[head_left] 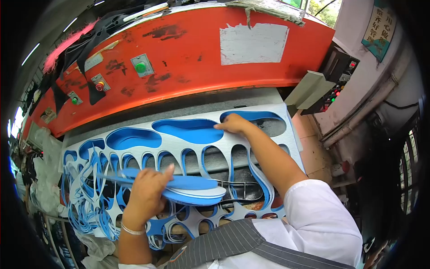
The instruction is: Trim and organize cut shoe components at an industrial workstation.
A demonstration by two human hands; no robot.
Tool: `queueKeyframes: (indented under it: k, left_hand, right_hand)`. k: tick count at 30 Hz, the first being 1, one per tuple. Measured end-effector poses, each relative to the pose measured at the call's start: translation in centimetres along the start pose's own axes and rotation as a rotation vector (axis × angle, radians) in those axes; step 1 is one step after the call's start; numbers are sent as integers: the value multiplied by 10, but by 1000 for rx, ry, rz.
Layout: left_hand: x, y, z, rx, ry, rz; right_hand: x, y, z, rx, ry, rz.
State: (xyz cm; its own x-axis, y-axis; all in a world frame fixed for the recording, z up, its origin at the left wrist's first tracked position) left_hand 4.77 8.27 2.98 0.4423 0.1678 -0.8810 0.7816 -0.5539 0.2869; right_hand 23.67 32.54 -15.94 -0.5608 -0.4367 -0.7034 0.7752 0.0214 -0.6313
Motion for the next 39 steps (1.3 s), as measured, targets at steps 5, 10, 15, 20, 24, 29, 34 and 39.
queueKeyframes:
  k: [5, 10, 15, 20, 24, 29, 34, 39]
  left_hand:
    - [28, -1, -50, 180, -77, -109]
    - [94, -40, -95, 99, -235, -114]
    - [132, -48, -127, 247, -269, -106]
    - [141, -48, -125, 256, -245, -50]
    - [140, -42, -105, 268, -255, -84]
    - [35, -65, -63, 55, 328, 153]
    - [-23, -135, 29, -361, 564, 560]
    - [-116, -244, 149, -366, 1374, 1535]
  right_hand:
    - [12, 2, -17, 129, -92, -208]
    - [21, -1, -12, 64, -167, -624]
    - [20, -31, 10, -197, -290, -1040]
    - [28, -33, 19, -257, -320, -1130]
    - [31, -4, -4, -132, -88, -870]
    - [24, 15, -19, -78, 153, -636]
    - [20, 23, -29, -44, 279, -341]
    - [7, 27, -21, 49, 452, 85]
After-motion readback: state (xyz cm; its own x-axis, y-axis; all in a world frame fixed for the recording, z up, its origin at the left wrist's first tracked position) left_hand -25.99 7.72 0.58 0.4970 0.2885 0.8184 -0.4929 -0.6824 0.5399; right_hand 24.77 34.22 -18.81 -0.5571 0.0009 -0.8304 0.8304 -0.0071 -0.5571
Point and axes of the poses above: each hand's wrist, its own z-axis away from the middle knuckle, its own x-axis out of the palm, y = z × x, the point moved 10 cm from there along -z, towards the middle knuckle, and after that the axes turned 5 degrees about y, right-handed, at the moved point
